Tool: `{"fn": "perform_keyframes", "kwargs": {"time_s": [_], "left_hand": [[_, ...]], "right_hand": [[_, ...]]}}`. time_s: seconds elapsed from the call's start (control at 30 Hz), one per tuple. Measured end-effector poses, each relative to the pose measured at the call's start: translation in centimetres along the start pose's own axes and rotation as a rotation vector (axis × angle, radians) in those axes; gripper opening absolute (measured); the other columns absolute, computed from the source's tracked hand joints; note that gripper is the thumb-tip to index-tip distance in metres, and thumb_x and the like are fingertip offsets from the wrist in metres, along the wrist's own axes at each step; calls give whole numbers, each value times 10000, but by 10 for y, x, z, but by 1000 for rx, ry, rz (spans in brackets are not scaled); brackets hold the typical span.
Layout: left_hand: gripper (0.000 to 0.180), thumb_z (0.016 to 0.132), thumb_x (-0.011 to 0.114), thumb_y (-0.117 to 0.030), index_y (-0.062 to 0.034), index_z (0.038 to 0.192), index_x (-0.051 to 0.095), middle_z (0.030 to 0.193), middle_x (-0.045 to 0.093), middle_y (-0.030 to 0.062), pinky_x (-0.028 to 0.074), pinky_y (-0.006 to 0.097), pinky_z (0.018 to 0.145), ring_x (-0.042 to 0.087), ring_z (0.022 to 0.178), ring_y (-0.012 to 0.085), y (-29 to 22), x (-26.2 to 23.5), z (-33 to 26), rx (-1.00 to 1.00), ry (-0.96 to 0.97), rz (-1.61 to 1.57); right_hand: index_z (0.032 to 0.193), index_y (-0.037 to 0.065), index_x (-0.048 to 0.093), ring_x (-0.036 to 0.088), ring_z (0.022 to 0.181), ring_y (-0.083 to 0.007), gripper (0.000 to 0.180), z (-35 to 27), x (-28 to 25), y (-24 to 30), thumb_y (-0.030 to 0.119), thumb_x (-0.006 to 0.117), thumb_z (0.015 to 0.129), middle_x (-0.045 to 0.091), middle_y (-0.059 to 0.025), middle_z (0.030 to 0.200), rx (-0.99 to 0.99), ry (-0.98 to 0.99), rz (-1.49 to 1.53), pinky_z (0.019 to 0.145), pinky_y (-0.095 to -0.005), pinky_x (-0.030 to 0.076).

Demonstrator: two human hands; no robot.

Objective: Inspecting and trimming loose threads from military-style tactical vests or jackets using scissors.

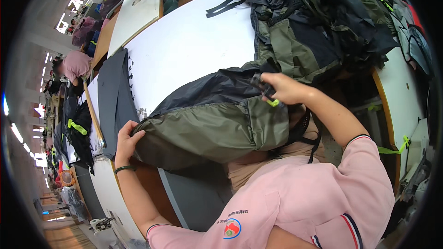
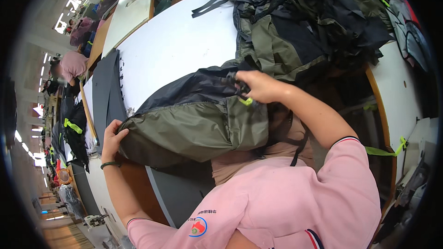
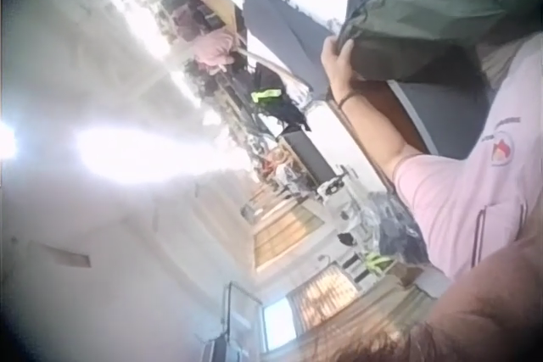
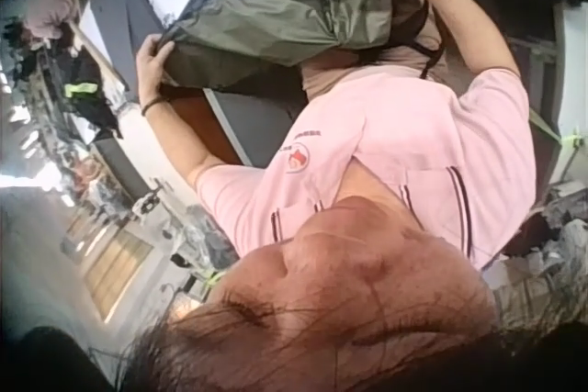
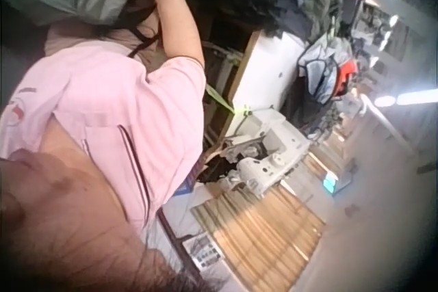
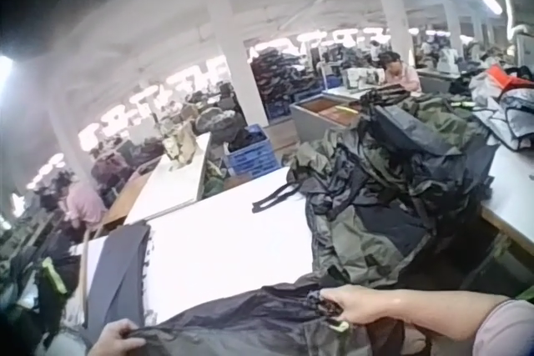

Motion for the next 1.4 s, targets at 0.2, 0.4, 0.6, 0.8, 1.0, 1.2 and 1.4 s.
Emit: {"fn": "perform_keyframes", "kwargs": {"time_s": [0.2, 0.4, 0.6, 0.8, 1.0, 1.2, 1.4], "left_hand": [[130, 804, 676, -33, -33, 853, 555, 767, 542, -41, 409, 214, 683, 485, 737, 58, 10, 8, 14, -34, 13, -96], [147, 813, 694, -70, -39, 849, 555, 755, 542, -38, 412, 231, 683, 479, 729, 71, 35, 24, 31, -55, 37, -12], [148, 828, 695, -88, -40, 853, 558, 755, 543, -29, 413, 239, 686, 479, 726, 76, 76, 32, 31, -93, 35, -74], [155, 830, 700, -100, -39, 856, 560, 750, 542, -25, 414, 248, 688, 480, 721, 83, 89, 39, 36, -137, 17, -52], [149, 827, 704, -97, -38, 869, 574, 758, 559, -23, 414, 241, 681, 490, 718, 83, 103, 52, 40, -171, 1, -74], [142, 828, 702, -80, -36, 881, 579, 776, 580, -25, 418, 236, 680, 501, 726, 73, 114, 56, 36, -124, -7, -137], [130, 834, 691, -78, -33, 887, 581, 786, 580, -25, 422, 237, 696, 503, 734, 75, 120, 57, 36, -151, -9, -190]], "right_hand": [[948, 46, 533, 655, 853, -251, 298, 18, 25, 19, 80, 759, 756, 667, -114, 896, -134, -79, 19, 725, -376, 494], [971, 69, 553, 637, 927, -366, 307, 40, 57, 5, 131, 733, 731, 672, -164, 917, 41, 22, -573, 778, -435, 489], [910, 40, 540, 628, 908, -366, 228, 19, 10, -4, 102, 713, 775, 654, -157, 905, 87, -20, -227, 736, -427, 485], [937, 50, 512, 628, 905, -352, 331, 26, 47, 13, 114, 764, 731, 647, -143, 895, -77, -97, -419, 760, -428, 453], [895, 64, 499, 615, 846, -317, 278, 30, 57, -4, 49, 697, 700, 630, -112, 822, -151, -230, -648, 734, -405, 396], [930, 49, 496, 621, 865, -337, 397, 15, 34, 0, 215, 785, 714, 635, -124, 853, -152, -307, -443, 746, -429, 446], [913, 4, 521, 661, 801, -358, 549, -32, 13, 2, 417, 812, 697, 662, -170, 822, 277, -193, -757, 699, -438, 504]]}}
Point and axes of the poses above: each hand's wrist, its own z-axis towards the middle knuckle, its own x-axis out of the palm, y = z × x, the point moved 6 cm from there along z, towards the middle knuckle
